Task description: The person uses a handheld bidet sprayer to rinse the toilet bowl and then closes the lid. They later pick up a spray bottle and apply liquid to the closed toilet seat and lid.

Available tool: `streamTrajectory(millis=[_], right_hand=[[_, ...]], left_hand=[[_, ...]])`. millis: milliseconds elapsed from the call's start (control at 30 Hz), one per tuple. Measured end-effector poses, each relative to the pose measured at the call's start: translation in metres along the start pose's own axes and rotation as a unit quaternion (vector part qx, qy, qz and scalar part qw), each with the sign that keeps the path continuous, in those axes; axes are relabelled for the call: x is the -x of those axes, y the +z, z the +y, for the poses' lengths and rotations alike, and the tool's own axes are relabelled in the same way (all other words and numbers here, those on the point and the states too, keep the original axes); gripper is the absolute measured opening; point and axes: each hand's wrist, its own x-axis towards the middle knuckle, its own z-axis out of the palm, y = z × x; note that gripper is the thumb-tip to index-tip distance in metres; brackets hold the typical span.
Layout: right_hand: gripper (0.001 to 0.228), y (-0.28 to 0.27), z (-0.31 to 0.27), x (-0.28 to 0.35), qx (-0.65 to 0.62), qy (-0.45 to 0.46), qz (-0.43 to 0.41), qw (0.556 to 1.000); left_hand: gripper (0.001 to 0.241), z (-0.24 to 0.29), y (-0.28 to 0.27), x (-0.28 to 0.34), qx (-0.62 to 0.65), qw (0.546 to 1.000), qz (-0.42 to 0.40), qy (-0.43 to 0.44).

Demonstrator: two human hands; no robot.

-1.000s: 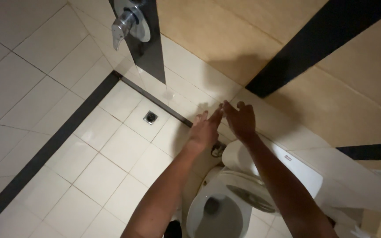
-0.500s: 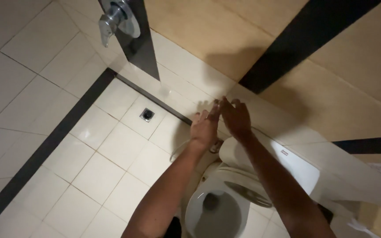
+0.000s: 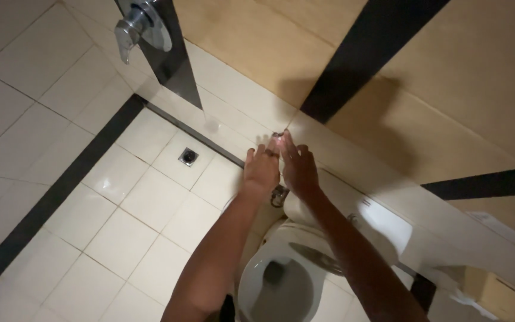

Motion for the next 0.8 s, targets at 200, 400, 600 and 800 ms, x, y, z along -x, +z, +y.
streamTrajectory(millis=[200,400,600,800], right_hand=[[0.068,-0.018,-0.003,-0.013,-0.002,0.017,-0.049,0.999],[0.081,-0.026,-0.010,-0.014,-0.041,0.061,-0.083,0.994],[0.095,-0.055,-0.019,-0.012,-0.085,0.071,-0.094,0.989],[0.086,-0.067,-0.019,0.013,-0.095,0.033,-0.059,0.993]], left_hand=[[0.054,0.002,0.003,-0.011,0.017,0.998,-0.054,-0.026],[0.068,0.005,-0.008,-0.003,0.044,0.996,-0.067,-0.033],[0.094,0.006,-0.025,0.006,0.047,0.992,-0.111,-0.044],[0.092,0.012,-0.008,0.006,0.061,0.994,-0.071,-0.059]])
